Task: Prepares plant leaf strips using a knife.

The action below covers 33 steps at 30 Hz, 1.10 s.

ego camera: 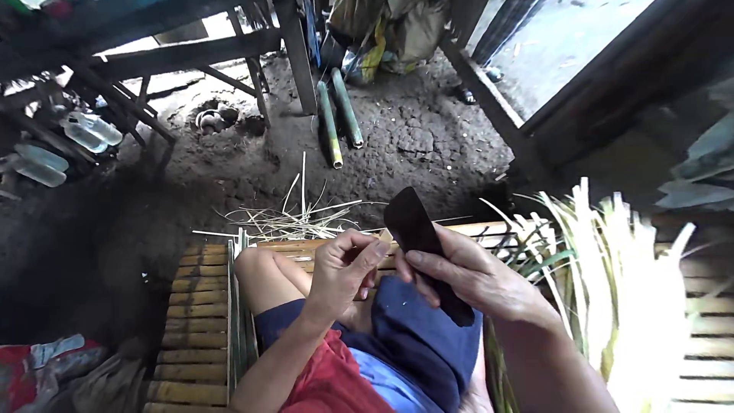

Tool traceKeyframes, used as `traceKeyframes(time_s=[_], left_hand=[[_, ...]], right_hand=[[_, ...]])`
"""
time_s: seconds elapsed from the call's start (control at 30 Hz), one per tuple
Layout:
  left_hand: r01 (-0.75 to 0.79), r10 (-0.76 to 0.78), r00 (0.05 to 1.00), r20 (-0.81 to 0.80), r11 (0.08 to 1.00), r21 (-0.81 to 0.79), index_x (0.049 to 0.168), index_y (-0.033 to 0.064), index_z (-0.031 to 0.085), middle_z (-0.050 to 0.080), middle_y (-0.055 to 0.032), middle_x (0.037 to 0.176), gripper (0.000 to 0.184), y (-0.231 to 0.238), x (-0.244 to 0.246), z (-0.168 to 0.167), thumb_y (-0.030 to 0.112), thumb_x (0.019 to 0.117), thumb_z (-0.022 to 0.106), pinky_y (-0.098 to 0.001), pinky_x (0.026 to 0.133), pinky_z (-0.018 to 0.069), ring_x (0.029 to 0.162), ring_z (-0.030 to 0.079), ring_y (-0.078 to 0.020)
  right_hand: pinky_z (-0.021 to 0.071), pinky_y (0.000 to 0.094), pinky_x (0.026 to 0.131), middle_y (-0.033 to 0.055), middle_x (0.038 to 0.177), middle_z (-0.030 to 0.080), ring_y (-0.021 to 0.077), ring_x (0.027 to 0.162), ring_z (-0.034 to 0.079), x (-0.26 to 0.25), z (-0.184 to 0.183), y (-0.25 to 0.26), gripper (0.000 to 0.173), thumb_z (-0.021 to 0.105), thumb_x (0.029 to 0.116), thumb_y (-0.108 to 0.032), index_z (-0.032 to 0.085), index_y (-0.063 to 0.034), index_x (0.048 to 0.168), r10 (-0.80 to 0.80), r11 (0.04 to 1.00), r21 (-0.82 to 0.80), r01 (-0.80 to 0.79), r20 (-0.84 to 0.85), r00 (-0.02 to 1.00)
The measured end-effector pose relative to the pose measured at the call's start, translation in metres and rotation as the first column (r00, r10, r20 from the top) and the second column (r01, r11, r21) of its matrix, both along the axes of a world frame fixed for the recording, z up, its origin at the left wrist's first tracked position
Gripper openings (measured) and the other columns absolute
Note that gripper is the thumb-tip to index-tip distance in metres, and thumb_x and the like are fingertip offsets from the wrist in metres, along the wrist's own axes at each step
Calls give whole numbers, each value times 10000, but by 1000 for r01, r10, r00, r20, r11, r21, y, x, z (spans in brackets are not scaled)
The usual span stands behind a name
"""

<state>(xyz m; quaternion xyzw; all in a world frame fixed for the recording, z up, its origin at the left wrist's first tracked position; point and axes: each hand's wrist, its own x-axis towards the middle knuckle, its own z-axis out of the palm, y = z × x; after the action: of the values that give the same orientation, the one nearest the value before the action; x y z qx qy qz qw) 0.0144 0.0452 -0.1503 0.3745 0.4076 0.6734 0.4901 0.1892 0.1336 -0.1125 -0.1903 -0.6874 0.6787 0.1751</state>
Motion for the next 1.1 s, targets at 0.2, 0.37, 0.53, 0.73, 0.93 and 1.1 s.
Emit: traceKeyframes(time_s=[0.2,0.37,0.53,0.73,0.93,1.1], left_hand=[[83,-83,997,3,995,57,879,85,682,621,41,697,116,-6,-5,4,38,972,631,-125,465,467,500,524,26],[154,-153,988,-13,986,66,875,86,679,631,45,703,123,-10,-8,7,37,977,630,-113,464,451,513,523,41],[199,-202,978,42,977,79,891,112,679,624,60,665,120,-17,-7,11,98,1000,631,-106,470,452,514,537,48],[151,-149,988,-42,987,51,855,90,663,629,73,672,141,-18,2,11,42,984,631,-104,459,454,504,531,59],[281,-251,926,-281,957,70,1204,87,670,705,70,925,324,-20,-14,24,301,1097,451,-203,650,610,720,680,-7],[-18,47,995,-88,952,305,960,324,766,724,190,977,411,35,10,17,566,1017,440,-135,849,530,942,655,61]], right_hand=[[457,112,453,-75,715,568,-28,491,501,5,16,-5,110,415,1065,-162,525,-159,1061,87,996,-4,-86,21,996],[445,128,415,-66,644,555,-13,453,499,7,33,1,110,423,1049,-167,531,-160,1030,173,984,22,-178,132,976],[448,136,409,-68,643,562,-12,454,507,6,40,0,80,435,1061,-167,510,-144,1044,227,966,84,-243,166,960],[453,122,437,-83,671,571,-36,473,509,4,32,-4,50,450,1060,-151,462,-128,1102,213,971,64,-228,189,959],[473,131,572,-80,751,600,-56,619,545,5,13,7,295,625,1007,-367,643,-78,1065,-88,934,353,62,57,995],[494,141,643,-11,748,660,-45,699,596,-22,-2,3,201,713,923,-172,682,8,840,-213,856,362,370,-407,888]])
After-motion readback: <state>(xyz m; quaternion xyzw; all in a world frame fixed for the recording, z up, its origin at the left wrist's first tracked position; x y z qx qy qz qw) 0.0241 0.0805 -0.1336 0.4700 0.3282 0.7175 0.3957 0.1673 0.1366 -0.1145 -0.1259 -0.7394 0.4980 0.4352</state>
